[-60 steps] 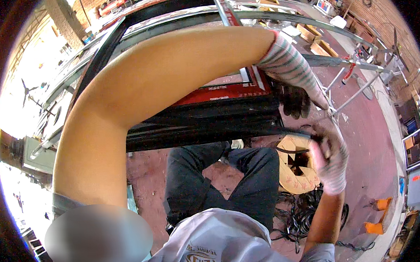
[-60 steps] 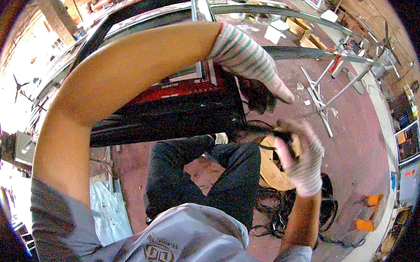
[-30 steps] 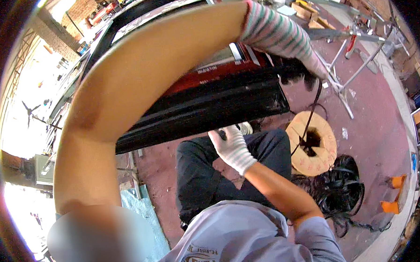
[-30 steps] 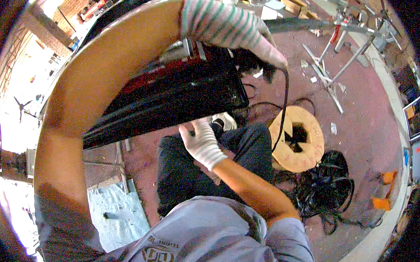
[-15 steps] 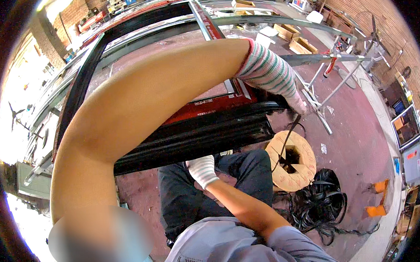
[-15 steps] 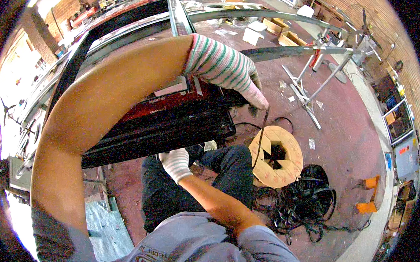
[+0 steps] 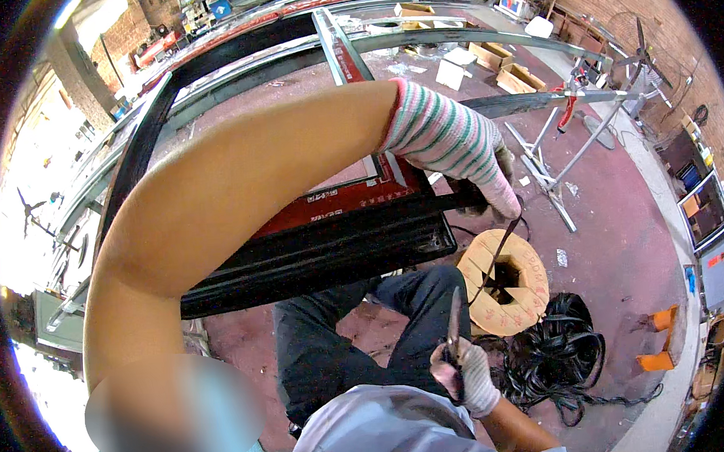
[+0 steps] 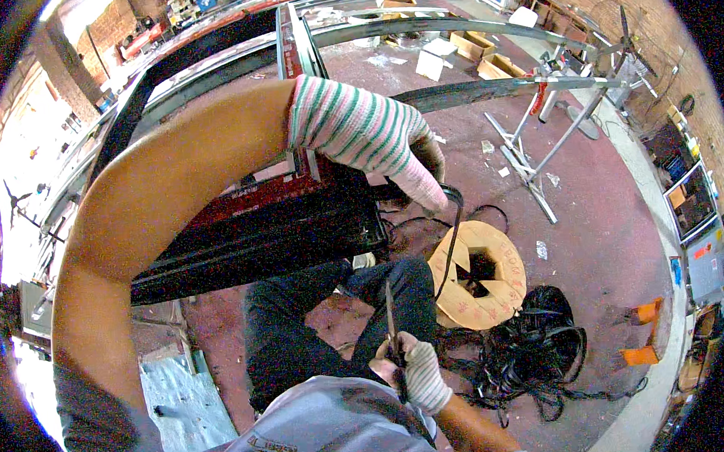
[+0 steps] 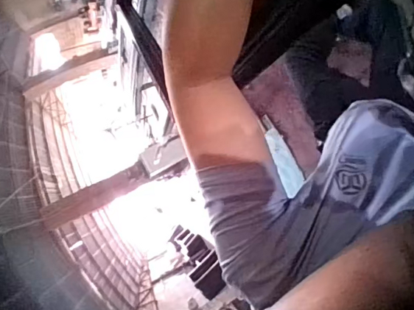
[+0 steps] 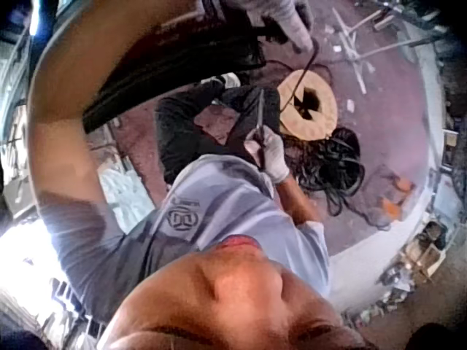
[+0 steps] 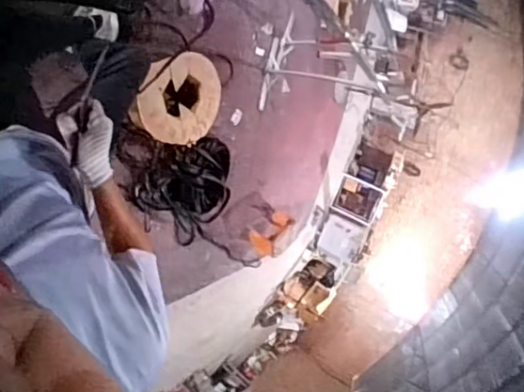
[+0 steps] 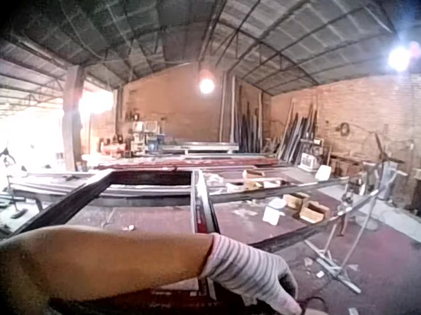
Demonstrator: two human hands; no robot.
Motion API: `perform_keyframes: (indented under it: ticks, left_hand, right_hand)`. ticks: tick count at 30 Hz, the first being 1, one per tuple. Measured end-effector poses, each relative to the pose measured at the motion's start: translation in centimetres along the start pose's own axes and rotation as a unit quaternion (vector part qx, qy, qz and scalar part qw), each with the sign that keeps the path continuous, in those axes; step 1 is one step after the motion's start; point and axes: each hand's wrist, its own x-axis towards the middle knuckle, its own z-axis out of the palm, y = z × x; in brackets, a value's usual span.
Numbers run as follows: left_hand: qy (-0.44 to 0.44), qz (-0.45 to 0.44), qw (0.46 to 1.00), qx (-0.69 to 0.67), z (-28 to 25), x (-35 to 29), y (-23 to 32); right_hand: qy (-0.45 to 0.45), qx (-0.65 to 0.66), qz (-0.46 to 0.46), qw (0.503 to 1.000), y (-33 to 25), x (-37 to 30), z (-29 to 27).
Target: The person sits on the floor and installs a black rubber seal onto a red-framed window. They press the seal into the frame groove, cut the seal with shears, and continue fitting it along the frame edges.
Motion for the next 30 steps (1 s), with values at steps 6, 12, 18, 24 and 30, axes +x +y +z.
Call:
perform_keyframes:
  ticks: [6, 12, 18, 24, 30]
  left_hand:
    - [0.033, -0.018, 0.999, 0.014, 0.1, 0.5, -0.3]
    - [0.034, -0.003, 0.999, 0.016, -0.1, 0.5, -0.6]
    - [0.012, -0.007, 1.0, -0.017, -0.2, 0.3, -0.5]
    - [0.04, -0.014, 0.999, -0.029, -0.1, 0.4, -0.9]
    - [0.032, -0.016, 0.999, -0.016, -0.4, 0.7, -0.8]
  right_hand:
    - [-0.088, -0.155, -0.059, 0.982, -6.7, -0.9, 4.9]
    - [-0.101, -0.402, -0.235, 0.879, -7.6, 0.3, 4.9]
    - [-0.094, -0.357, -0.149, 0.917, -9.0, -0.6, 6.2]
    - [-0.073, -0.32, -0.16, 0.931, -9.0, -0.8, 6.3]
    - [-0.07, -0.214, -0.109, 0.968, -9.6, -1.5, 7.0]
